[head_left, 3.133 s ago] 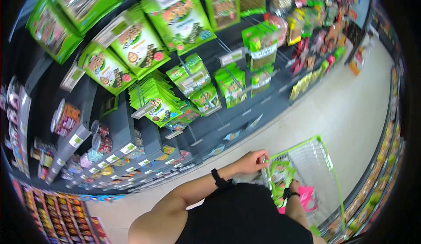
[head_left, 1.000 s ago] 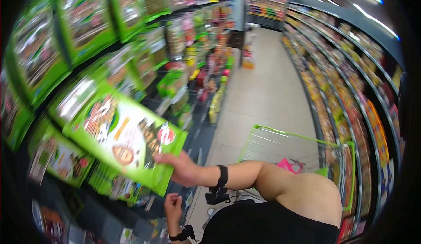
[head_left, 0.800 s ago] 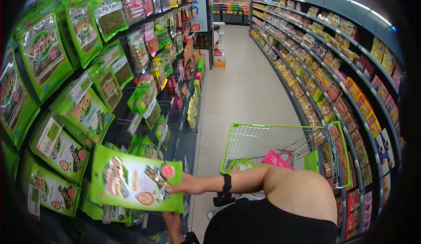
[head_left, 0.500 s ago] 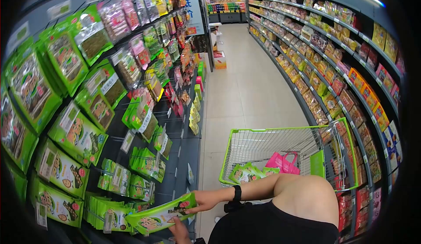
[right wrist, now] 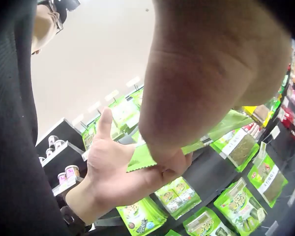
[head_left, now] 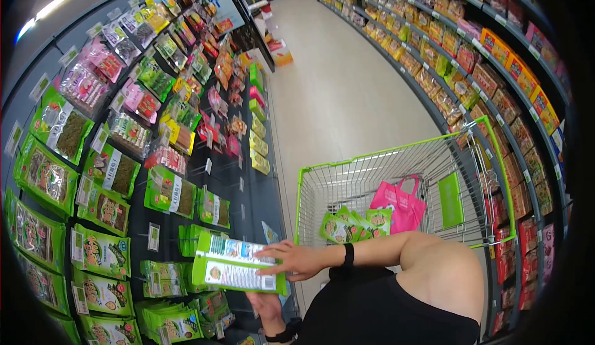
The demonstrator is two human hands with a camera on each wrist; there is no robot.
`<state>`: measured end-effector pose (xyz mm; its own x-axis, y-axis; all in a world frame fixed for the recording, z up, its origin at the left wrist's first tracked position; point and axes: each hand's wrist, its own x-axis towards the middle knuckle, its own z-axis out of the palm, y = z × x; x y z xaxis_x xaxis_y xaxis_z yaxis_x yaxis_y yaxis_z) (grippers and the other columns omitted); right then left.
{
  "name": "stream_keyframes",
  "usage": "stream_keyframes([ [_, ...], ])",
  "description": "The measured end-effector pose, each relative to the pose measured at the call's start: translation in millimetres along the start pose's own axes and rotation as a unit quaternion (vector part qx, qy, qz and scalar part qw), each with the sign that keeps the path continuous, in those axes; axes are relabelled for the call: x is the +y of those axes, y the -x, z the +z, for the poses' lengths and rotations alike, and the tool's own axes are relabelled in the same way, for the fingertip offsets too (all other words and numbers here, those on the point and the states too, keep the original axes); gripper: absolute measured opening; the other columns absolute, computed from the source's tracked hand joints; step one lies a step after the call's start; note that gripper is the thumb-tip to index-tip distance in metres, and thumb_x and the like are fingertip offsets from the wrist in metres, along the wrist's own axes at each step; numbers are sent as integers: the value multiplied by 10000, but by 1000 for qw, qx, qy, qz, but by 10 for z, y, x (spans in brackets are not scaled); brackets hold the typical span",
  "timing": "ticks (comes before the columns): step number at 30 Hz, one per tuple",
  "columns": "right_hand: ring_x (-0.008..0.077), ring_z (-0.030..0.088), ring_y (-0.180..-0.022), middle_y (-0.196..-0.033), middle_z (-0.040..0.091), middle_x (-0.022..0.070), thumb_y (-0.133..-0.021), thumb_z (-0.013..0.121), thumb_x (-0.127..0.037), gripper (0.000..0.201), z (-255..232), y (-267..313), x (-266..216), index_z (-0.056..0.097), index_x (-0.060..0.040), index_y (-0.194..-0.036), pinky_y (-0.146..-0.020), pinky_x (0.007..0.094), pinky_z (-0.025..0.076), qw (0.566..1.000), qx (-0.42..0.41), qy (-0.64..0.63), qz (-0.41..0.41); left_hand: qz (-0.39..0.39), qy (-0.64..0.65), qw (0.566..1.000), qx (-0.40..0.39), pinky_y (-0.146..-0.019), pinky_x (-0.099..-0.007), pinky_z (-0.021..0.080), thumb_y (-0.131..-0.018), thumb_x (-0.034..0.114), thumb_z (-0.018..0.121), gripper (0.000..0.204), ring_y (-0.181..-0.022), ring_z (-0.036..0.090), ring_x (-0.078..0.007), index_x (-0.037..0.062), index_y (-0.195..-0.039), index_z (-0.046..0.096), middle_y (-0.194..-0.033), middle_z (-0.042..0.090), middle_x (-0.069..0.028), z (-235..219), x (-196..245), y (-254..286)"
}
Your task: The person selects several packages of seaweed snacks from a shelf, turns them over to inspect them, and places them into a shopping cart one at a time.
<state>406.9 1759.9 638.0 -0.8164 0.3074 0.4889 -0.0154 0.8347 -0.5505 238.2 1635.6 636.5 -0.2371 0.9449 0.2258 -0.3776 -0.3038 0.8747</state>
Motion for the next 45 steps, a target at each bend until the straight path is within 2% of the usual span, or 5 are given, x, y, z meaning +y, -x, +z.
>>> stream_keyframes([
  [4,373,305,-1380,-1533,296,168,-790,684,-177,735,-336,376,187,416,-225,-1473,-1068,530,249,999,21,-43,16,-101,-109,984,98,-1044,-423,430,-937,74,608,568,-1238,517,-265,7,-1427,330,-1388,480,-156,293,-241,-193],
  [19,89,574,-979,-1052,641,14,-939,656,-175,276,-623,2149,1455,596,-26,-1164,-859,299,477,742,262,-584,198,-204,-403,882,-136,-984,-331,420,-904,92,667,514,-1080,551,-172,-28,-1333,411,-1238,568,-106,1534,-1105,-827],
  [35,346,473,-1265,-1395,417,221,-701,872,-425,1257,-456,2793,1403,-63,-128,-1486,-1059,480,408,709,310,-595,218,-300,-395,750,-437,-1137,-402,275,-747,370,810,1025,-1433,270,-350,-6,-1510,238,-1525,256,-260,2118,-2178,-1051],
  [39,255,609,-1046,-1230,540,177,-788,826,-276,1042,-236,2703,1589,65,-64,-1466,-836,362,559,789,294,-400,361,-248,-503,706,-431,-1097,-407,332,-769,208,777,685,-1355,380,-383,-13,-1337,464,-1447,355,-268,1980,-2137,-1042],
  [45,132,637,-903,-1054,654,106,-926,676,-224,402,-38,2814,1999,517,16,-1207,-659,278,556,642,195,-559,487,-330,-462,779,-265,-901,-363,482,-878,145,680,506,-1116,592,-242,3,-1330,501,-1265,587,-155,1307,-2149,-888],
])
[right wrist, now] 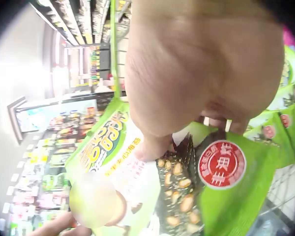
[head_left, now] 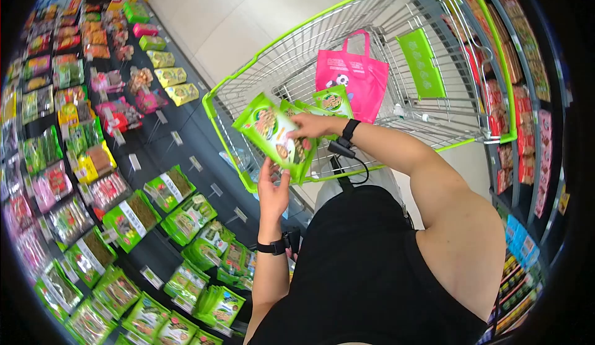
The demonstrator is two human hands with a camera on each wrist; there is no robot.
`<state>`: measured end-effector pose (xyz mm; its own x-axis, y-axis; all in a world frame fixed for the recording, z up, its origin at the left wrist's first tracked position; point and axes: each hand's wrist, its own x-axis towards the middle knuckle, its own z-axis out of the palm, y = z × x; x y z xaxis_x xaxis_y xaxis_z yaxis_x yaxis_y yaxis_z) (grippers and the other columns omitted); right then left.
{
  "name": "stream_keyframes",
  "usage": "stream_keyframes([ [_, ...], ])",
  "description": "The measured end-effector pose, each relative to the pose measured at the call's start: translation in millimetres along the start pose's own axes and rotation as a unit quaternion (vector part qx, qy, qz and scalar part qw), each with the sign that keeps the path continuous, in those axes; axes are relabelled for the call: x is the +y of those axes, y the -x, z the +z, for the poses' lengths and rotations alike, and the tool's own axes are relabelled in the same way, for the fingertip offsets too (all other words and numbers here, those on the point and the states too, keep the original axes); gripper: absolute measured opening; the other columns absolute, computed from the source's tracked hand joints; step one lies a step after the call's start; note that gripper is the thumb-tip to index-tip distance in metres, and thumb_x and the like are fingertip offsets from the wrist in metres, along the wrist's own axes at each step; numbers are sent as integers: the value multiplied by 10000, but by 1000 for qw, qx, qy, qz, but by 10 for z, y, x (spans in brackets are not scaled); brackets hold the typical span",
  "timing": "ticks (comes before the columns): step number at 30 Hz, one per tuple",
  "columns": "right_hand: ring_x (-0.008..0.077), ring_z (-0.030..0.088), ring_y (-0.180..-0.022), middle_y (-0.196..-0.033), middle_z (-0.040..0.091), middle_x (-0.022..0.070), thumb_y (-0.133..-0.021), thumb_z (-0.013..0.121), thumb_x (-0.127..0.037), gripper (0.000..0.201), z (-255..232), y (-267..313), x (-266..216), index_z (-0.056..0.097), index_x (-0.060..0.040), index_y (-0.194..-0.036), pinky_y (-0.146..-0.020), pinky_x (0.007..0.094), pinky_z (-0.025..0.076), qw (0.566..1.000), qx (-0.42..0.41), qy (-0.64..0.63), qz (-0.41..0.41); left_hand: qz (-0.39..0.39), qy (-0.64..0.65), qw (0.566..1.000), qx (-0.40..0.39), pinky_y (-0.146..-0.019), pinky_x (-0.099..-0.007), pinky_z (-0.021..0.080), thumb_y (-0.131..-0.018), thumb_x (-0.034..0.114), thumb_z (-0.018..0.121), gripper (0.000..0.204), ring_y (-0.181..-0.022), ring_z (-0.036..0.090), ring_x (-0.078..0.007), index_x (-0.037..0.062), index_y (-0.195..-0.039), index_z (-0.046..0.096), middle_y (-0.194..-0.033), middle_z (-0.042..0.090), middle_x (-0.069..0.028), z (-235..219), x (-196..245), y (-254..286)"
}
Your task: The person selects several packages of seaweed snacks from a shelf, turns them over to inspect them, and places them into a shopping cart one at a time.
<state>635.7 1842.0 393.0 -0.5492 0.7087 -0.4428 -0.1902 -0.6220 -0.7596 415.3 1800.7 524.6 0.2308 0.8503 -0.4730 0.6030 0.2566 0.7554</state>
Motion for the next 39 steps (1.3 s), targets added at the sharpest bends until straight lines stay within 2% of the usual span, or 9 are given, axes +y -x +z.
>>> stream_keyframes([
  [6,184,637,-962,-1086,688,122,-882,700,-193,400,-796,-567,1810,615,28,-1205,-811,349,527,961,271,11,46,-29,34,999,27,-908,-356,470,-884,169,689,460,-1117,596,-223,64,-1307,542,-1263,603,-110,-225,-437,454],
  [13,195,653,-901,-1053,704,126,-819,664,-79,349,-458,-184,1650,652,19,-1154,-804,340,525,902,366,128,191,-76,165,983,-12,-845,-292,488,-921,163,660,298,-998,620,-151,52,-1189,591,-1114,654,-57,-389,-941,1121],
  [15,203,662,-843,-1029,705,128,-782,662,-67,356,-615,-407,2295,657,4,-1130,-750,343,533,922,373,101,-31,-80,239,968,3,-839,-284,491,-923,164,658,285,-978,615,-128,49,-1176,595,-1101,655,-42,-423,-1114,1264],
  [17,151,640,-764,-960,689,69,-853,637,-61,390,-848,-626,2657,580,-8,-1235,-649,318,532,921,339,190,-14,-75,252,964,33,-834,-275,492,-926,190,659,279,-947,610,-121,44,-1157,602,-1083,654,-44,-452,-1292,1384],
  [21,219,671,-806,-984,699,82,-870,623,-186,290,-606,-685,2013,661,-28,-1110,-683,380,527,938,252,234,37,-46,249,962,98,-828,-294,503,-927,246,661,310,-934,610,-135,44,-1155,604,-1029,648,-47,-593,-1533,1523],
  [24,319,692,-820,-802,704,209,-739,640,-274,345,-123,-724,1240,694,35,-883,-704,417,517,824,273,472,150,-5,286,943,167,-824,-312,508,-927,262,661,309,-931,609,-141,47,-1142,605,-997,646,-47,-773,-1713,1695],
  [30,313,596,-1047,-1114,635,254,-771,670,-211,499,-559,-1807,1116,572,144,-1108,-881,395,472,870,286,387,110,41,287,878,380,-763,-303,509,-918,216,672,254,-872,598,-121,60,-1109,611,-948,643,-23,-1266,-2147,2373],
  [34,165,558,-886,-948,618,70,-872,607,-99,347,943,-1846,-159,576,30,-1193,-799,305,456,924,182,294,-162,52,224,770,595,-697,-256,487,-911,149,670,130,-761,586,-78,65,-1004,631,-838,637,12,-1833,-2222,3317],
  [39,118,467,-770,-827,515,21,-919,528,-58,422,4026,-619,-1960,500,-32,-1339,-725,267,401,822,-103,293,-477,42,37,619,783,-666,-263,465,-878,82,650,68,-704,565,-104,35,-837,623,-777,640,-29,-2665,-2012,4538],
])
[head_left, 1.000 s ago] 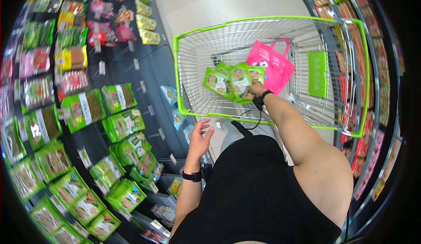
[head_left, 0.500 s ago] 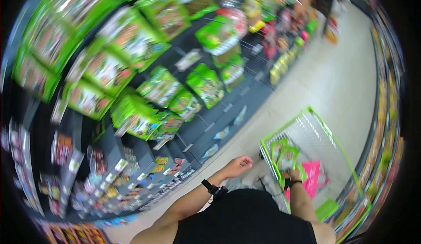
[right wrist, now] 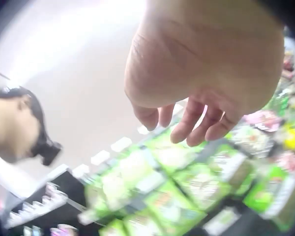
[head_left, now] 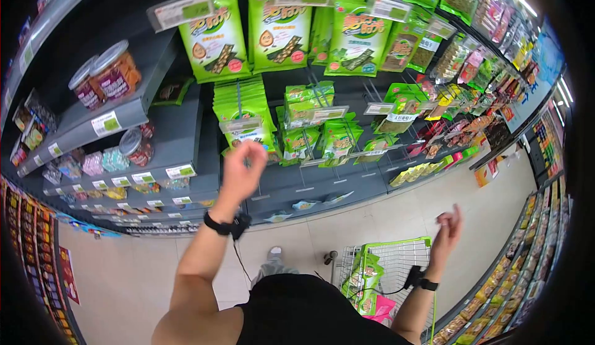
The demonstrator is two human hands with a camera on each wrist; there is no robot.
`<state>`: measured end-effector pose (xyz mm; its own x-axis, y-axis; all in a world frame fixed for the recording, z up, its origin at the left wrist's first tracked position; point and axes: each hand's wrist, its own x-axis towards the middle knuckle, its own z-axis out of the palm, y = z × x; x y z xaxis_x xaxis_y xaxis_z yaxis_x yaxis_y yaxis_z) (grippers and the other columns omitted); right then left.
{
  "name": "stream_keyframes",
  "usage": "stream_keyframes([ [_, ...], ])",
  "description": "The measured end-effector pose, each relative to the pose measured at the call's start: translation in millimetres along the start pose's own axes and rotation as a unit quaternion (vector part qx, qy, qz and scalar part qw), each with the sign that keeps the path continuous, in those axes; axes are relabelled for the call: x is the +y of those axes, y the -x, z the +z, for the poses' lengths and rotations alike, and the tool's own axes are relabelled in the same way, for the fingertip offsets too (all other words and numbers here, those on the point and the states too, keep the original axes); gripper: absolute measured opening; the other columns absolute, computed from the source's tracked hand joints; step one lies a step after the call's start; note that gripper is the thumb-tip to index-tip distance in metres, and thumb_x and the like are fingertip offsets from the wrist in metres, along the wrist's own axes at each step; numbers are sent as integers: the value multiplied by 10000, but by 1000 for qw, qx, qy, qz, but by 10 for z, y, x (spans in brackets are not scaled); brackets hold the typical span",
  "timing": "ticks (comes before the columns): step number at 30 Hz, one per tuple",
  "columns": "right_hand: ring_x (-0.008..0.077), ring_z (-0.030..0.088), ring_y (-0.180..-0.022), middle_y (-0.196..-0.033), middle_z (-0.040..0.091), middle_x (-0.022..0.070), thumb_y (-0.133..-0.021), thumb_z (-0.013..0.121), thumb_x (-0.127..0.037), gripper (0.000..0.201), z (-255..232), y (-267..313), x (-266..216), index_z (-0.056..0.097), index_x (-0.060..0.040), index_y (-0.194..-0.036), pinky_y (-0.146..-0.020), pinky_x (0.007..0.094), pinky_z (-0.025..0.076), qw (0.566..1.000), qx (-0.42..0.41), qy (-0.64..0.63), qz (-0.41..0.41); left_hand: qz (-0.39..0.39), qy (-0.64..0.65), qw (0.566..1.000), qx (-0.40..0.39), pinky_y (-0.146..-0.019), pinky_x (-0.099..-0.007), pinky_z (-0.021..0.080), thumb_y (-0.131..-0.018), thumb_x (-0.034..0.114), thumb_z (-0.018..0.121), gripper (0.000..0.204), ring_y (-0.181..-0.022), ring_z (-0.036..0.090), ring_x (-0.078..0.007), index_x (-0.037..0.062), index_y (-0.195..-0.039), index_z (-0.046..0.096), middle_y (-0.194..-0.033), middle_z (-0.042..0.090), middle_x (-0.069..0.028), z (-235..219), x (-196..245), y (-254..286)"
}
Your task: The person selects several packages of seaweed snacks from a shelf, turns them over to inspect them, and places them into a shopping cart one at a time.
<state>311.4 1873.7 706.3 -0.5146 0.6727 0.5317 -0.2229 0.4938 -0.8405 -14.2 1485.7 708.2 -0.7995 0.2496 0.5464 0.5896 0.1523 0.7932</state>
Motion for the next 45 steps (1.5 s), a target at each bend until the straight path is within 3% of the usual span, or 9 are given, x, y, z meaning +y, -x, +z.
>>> stream_keyframes([
  [3,160,416,-693,-720,445,23,-934,514,-145,247,284,-349,-1309,589,-33,-1141,-658,291,345,961,-137,-151,-189,69,37,993,93,-705,-263,461,-863,59,661,80,-759,566,-107,29,-900,598,-826,622,-21,-441,-2,-685],
  [6,162,421,-690,-723,450,25,-936,514,-148,242,468,-281,-2281,590,-33,-1135,-655,293,350,831,-326,-338,-298,47,-60,975,208,-789,-304,478,-839,124,717,332,-984,583,-187,36,-1122,567,-1069,603,-100,-821,-206,-1304],
  [8,164,425,-689,-726,454,27,-937,513,-149,240,628,-192,-2692,591,-32,-1131,-653,295,354,733,-429,-433,-301,0,-109,965,237,-1019,-401,419,-808,243,752,652,-1206,507,-324,-15,-1328,456,-1302,494,-213,-973,-326,-1552],
  [12,168,431,-686,-731,460,31,-939,512,-152,234,862,-43,-3063,593,-31,-1123,-649,298,360,638,-507,-506,-281,-64,-130,966,214,-1093,-426,353,-751,345,776,857,-1320,418,-395,-54,-1398,382,-1388,435,-287,-1106,-688,-1828],
  [16,171,438,-684,-735,467,34,-941,511,-155,229,952,39,-3177,595,-30,-1114,-645,301,367,612,-527,-526,-266,-98,-47,981,161,-889,-365,489,-783,321,769,715,-1028,614,-271,-51,-1300,444,-1109,607,-173,-1073,-658,-1816],
  [23,178,450,-679,-744,479,41,-945,509,-159,221,1042,97,-3197,599,-29,-1100,-638,307,378,583,-550,-544,-248,-108,5,990,89,-781,-267,441,-926,385,668,512,-885,558,-133,-26,-1204,540,-952,610,-66,-1037,-478,-1834],
  [29,183,460,-674,-751,489,46,-948,508,-164,216,988,54,-3165,602,-27,-1087,-631,311,388,577,-551,-557,-231,-75,70,993,55,-803,-282,465,-985,329,590,390,-910,585,-133,-10,-1172,544,-1000,629,-73,-1018,-547,-1852],
  [39,192,477,-668,-763,505,55,-954,505,-170,210,874,63,-3182,607,-25,-1066,-621,319,405,549,-563,-580,-213,-55,313,938,139,-855,-285,480,-1050,243,442,283,-975,608,-131,-3,-1164,521,-1097,638,-87,-905,-19,-1584],
  [45,198,487,-663,-770,515,61,-957,503,-175,209,823,61,-3187,610,-24,-1054,-615,324,415,526,-573,-595,-202,-60,348,924,149,-859,-285,480,-1056,234,426,274,-978,611,-134,4,-1149,543,-1092,641,-78,-867,282,-1437],
])
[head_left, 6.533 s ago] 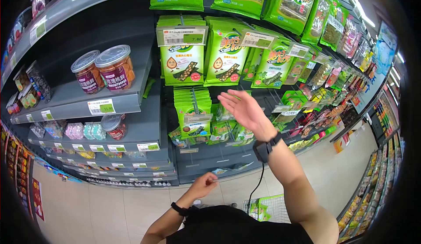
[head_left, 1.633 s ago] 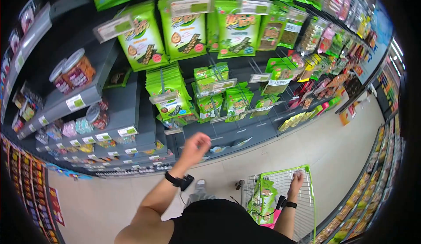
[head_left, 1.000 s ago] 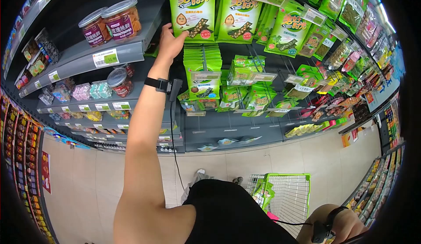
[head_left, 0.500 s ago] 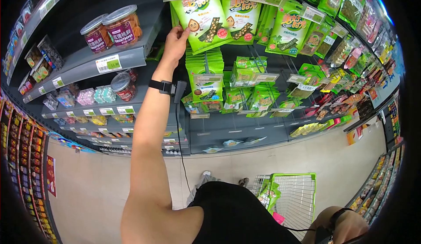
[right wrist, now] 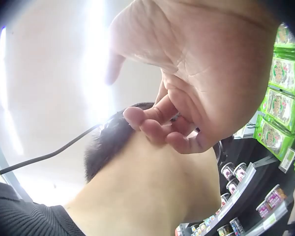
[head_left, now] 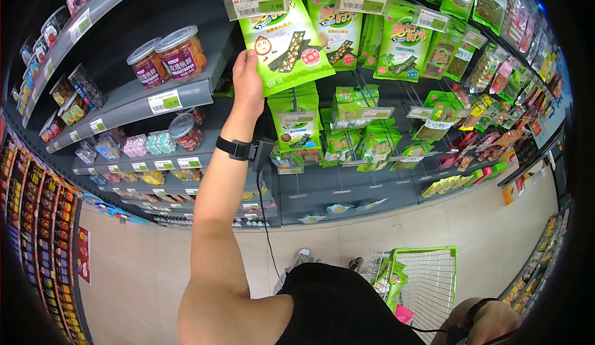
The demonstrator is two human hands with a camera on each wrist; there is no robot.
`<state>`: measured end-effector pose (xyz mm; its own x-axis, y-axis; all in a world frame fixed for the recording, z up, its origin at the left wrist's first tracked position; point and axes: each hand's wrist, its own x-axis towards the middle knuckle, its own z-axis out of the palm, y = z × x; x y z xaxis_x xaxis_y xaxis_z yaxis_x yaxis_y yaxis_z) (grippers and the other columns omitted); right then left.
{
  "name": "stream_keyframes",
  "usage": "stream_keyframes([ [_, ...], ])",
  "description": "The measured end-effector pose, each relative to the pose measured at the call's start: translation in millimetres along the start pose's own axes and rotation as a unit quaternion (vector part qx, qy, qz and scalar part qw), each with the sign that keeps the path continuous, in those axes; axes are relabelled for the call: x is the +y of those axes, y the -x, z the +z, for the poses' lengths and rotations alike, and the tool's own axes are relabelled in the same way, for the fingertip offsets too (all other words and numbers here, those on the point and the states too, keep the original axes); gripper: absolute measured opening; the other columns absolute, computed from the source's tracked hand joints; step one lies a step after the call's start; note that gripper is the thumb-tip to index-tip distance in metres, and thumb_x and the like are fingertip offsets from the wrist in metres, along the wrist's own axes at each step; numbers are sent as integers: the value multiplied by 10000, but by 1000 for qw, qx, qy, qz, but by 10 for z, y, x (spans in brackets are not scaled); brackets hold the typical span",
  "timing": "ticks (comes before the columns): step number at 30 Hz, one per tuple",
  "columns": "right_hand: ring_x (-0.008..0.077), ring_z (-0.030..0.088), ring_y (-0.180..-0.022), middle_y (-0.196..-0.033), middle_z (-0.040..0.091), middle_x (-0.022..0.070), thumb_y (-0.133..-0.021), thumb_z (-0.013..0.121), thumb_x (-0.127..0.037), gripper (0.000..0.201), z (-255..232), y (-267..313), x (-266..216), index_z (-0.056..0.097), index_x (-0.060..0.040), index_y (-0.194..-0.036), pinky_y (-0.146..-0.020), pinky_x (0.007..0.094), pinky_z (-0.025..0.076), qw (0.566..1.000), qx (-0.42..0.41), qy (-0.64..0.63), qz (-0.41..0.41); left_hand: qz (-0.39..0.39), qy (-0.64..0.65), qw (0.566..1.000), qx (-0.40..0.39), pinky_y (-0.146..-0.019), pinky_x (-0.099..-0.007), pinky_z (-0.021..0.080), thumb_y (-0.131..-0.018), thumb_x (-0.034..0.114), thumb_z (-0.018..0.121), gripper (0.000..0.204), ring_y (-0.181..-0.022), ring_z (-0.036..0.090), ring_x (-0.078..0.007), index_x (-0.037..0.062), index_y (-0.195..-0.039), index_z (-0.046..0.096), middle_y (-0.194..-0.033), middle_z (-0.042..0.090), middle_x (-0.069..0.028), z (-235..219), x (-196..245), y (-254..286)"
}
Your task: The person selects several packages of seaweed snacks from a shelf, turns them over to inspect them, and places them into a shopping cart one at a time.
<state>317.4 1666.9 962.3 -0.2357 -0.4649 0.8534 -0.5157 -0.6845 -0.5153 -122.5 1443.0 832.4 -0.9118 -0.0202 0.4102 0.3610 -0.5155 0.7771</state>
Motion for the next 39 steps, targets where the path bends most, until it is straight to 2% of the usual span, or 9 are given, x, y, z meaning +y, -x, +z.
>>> stream_keyframes([
  [3,200,492,-661,-773,520,63,-959,503,-177,209,-2,11,-10,612,-23,-1048,-611,326,419,1000,-6,-14,3,-6,20,1000,-3,-867,-290,479,-1055,231,427,272,-989,607,-134,3,-1144,546,-1102,639,-79,53,101,69],
  [8,205,500,-658,-779,529,68,-961,501,-180,209,-51,19,35,614,-22,-1037,-606,330,428,998,-11,-53,14,8,-53,999,-3,-883,-282,471,-1052,232,439,281,-1013,594,-123,0,-1170,543,-1116,634,-69,-95,80,158],
  [13,209,508,-654,-785,537,72,-964,500,-184,210,-42,50,-19,617,-21,-1027,-601,334,436,995,-18,-91,33,21,-112,993,21,-892,-272,467,-1048,235,456,294,-1020,594,-117,3,-1217,518,-1142,633,-70,-166,236,406],
  [16,212,513,-652,-789,542,75,-966,499,-186,212,-28,33,7,619,-20,-1020,-598,337,441,993,-17,-106,47,12,-95,995,-10,-885,-264,471,-1047,230,459,293,-1019,601,-115,6,-1228,510,-1149,635,-72,-256,270,510],
  [22,217,523,-648,-796,552,81,-969,498,-190,215,6,4,46,622,-19,-1008,-592,341,451,988,-19,-139,65,13,-78,997,7,-887,-255,473,-1046,218,454,272,-1014,604,-108,5,-1202,520,-1143,638,-69,-182,417,770],
  [26,221,530,-645,-801,559,84,-971,497,-193,218,30,4,73,624,-18,-1000,-588,345,457,983,-23,-163,77,19,-81,997,-10,-885,-252,471,-1042,216,461,258,-1008,597,-98,12,-1186,528,-1134,638,-62,-228,481,842],
  [30,225,537,-643,-806,565,88,-973,495,-195,222,31,-23,121,626,-17,-991,-583,348,464,978,-26,-192,77,-1,-80,995,-52,-877,-242,468,-1041,203,458,236,-992,595,-90,12,-1162,526,-1102,644,-62,-297,450,942],
  [35,229,545,-639,-811,574,92,-976,494,-199,227,29,-50,151,628,-15,-981,-578,352,472,975,-27,-206,82,-45,-71,990,-109,-907,-260,471,-1035,198,459,257,-1023,587,-100,7,-1205,488,-1129,623,-71,-312,263,1321],
  [39,233,552,-636,-816,581,96,-978,493,-202,232,37,-53,158,630,-15,-972,-574,355,479,974,-21,-210,86,-106,-36,979,-169,-922,-260,465,-1024,215,488,282,-1037,578,-99,9,-1217,484,-1155,608,-72,-225,129,1678],
])
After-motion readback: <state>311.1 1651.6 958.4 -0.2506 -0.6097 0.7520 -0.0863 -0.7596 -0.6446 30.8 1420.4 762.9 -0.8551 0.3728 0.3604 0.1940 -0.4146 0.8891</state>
